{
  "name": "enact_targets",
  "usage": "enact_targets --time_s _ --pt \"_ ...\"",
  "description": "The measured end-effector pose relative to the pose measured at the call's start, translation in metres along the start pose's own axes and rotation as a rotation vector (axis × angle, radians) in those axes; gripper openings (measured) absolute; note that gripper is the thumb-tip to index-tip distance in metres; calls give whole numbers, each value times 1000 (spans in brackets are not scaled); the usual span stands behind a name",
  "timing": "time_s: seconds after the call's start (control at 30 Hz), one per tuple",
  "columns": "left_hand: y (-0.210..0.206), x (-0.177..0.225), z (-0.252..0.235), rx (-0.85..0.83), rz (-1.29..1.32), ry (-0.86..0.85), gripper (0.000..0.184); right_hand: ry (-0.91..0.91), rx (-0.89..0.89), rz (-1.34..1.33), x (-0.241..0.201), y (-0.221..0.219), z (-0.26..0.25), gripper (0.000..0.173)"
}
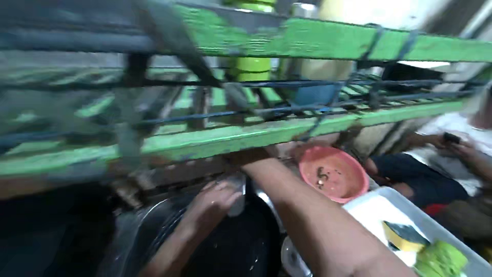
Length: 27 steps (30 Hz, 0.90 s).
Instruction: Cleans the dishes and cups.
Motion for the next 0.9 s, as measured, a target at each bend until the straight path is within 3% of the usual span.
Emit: enact_targets --time_s 0.07,0.2,0.33,0.4,0.5,0.57,0.67,0.73,0.83,0.9 --pt "6 -8 3 -41 86 21 32 -111 -100 -38 -8 4 -9 39" --pt "23 -16 5 -113 130 0 35 -137 119 -47 -16 29 -10 37" --pt "37 0 2 -257 251 -52 29 -241 -100 -71 -30 51 19 34" --pt "34 17 0 -350 341 -108 31 -216 -123 -27 -21 49 42 37" --pt "29 55 -10 -516 506 -147 30 -216 -55 -60 12 63 108 37" --pt "27 87 -22 -541 601 -198 28 -262 34 -90 51 79 167 34" --pt "23 144 -49 -579 694 -277 31 -478 40 -200 113 102 256 29" --pt "20 189 -73 -670 723 -284 32 -636 -6 -320 148 109 308 37" --pt "3 251 -103 -831 772 -202 32 -777 -94 -536 181 92 362 51" --pt "-17 283 -117 -917 818 -64 32 -863 -200 -683 190 72 382 41"
Point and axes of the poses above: each hand's wrist, its own z-axis away from the middle knuckle, its own y-axis out of the back of the hand, x = y × z, the point moved 6 cm from there along -z, towards the middle knuckle, and after that the axes turned 7 degrees about -x, right-handed, at the moved point
